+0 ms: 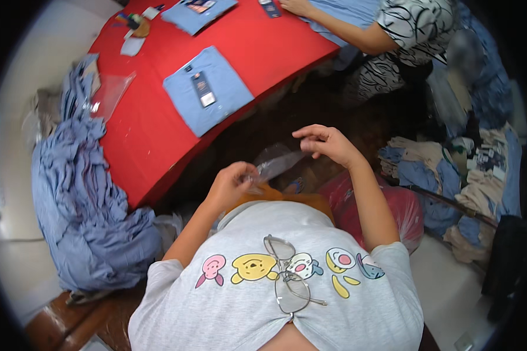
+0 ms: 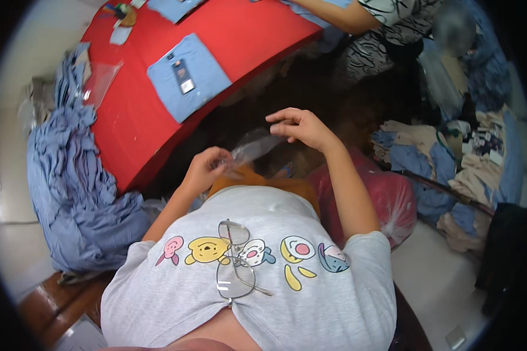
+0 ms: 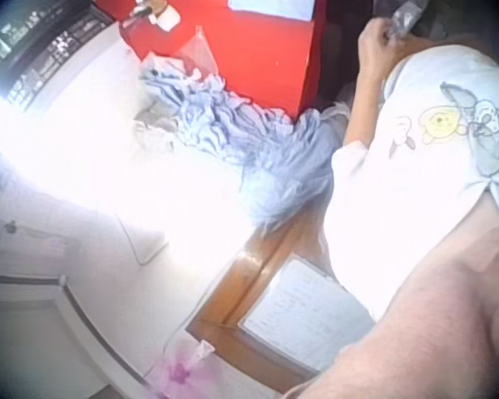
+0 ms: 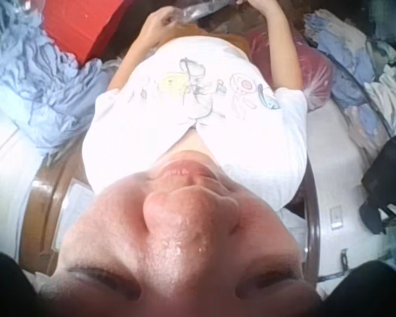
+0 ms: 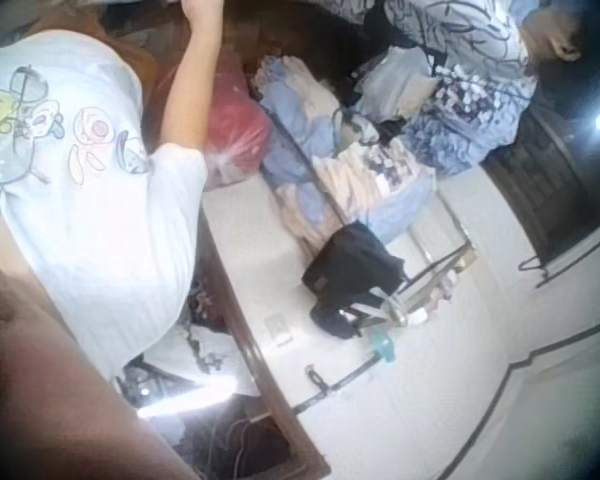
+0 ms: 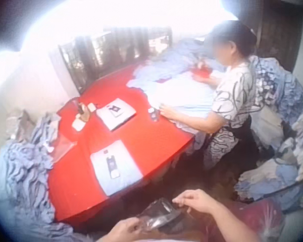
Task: The person places folded blue shirts into clear plastic bags by hand at a table and smooths the bags flat.
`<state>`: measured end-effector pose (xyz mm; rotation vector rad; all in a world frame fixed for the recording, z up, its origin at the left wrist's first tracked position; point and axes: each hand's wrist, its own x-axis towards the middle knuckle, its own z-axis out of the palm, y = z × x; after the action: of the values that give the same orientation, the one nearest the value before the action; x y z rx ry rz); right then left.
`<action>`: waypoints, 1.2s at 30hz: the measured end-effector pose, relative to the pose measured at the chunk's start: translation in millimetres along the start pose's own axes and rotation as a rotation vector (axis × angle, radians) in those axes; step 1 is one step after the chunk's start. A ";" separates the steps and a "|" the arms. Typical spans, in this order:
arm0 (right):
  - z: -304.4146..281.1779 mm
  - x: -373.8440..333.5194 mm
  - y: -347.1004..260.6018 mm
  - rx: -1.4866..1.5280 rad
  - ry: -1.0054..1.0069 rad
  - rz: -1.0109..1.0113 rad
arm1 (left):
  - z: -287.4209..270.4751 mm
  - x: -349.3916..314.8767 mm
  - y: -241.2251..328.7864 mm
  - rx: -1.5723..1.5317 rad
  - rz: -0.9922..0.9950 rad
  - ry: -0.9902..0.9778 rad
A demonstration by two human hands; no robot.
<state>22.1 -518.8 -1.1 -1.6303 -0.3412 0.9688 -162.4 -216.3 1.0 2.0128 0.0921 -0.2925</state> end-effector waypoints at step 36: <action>9.3 130.6 -151.4 0.615 0.337 -0.163 | -30.0 150.8 117.1 0.152 0.509 0.582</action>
<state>136.5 -378.3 83.9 -1.1477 0.0572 0.5790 11.0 -251.3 78.8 2.1337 -0.0826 0.6285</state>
